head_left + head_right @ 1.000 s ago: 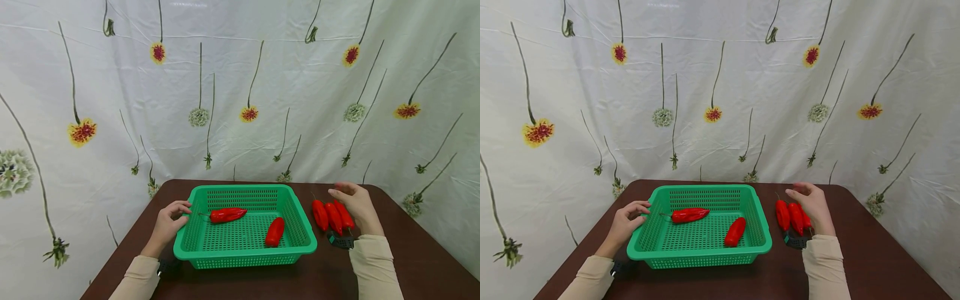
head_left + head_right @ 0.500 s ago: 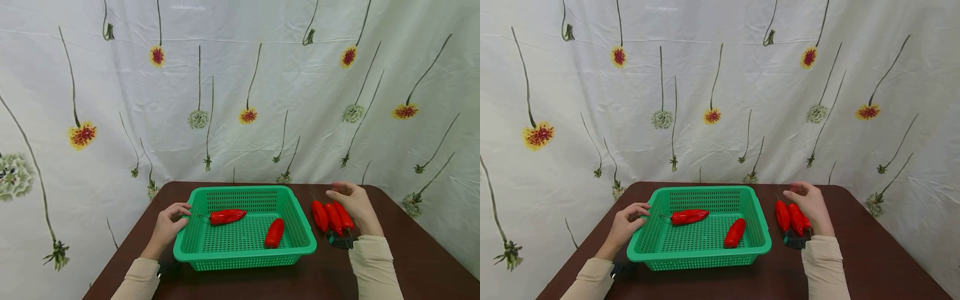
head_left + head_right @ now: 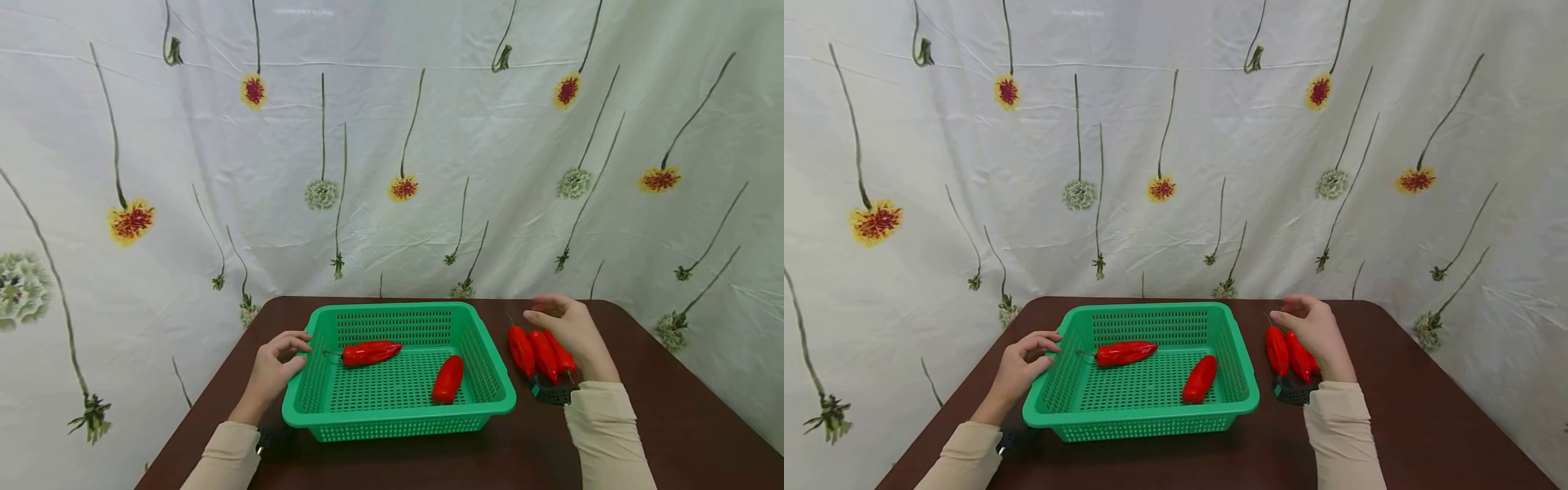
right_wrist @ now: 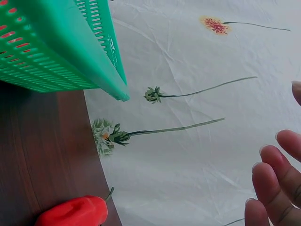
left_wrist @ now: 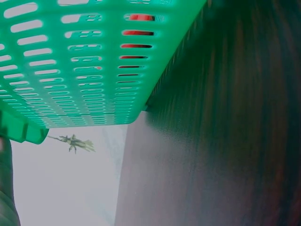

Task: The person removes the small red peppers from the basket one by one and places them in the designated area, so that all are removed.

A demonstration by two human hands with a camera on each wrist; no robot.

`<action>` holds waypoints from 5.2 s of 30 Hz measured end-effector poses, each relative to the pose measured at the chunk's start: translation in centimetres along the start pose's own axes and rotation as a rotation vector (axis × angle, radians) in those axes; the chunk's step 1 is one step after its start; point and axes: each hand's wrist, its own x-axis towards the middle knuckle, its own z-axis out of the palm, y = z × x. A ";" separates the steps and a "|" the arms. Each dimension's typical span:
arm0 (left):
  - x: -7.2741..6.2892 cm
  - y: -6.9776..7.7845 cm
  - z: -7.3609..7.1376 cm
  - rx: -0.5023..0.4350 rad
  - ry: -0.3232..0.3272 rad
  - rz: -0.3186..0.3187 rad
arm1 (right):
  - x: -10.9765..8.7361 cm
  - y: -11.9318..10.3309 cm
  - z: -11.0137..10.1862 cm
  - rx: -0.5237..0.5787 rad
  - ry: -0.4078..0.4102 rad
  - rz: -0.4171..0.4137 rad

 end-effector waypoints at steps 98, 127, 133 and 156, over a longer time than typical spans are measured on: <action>0.0 0.0 -0.1 -0.008 -0.008 -0.040 | 4.3 -5.3 7.2 0.025 -0.943 -0.370; -0.2 -0.1 -0.1 0.005 0.002 -0.028 | 8.3 -4.4 11.2 -0.069 -1.138 -0.137; -0.2 -0.1 -0.1 -0.002 0.001 -0.021 | 8.6 -4.0 11.5 -0.121 -1.160 -0.109; -0.2 -0.1 0.0 0.026 0.008 -0.047 | 8.9 -2.8 13.2 -0.313 -1.174 -0.023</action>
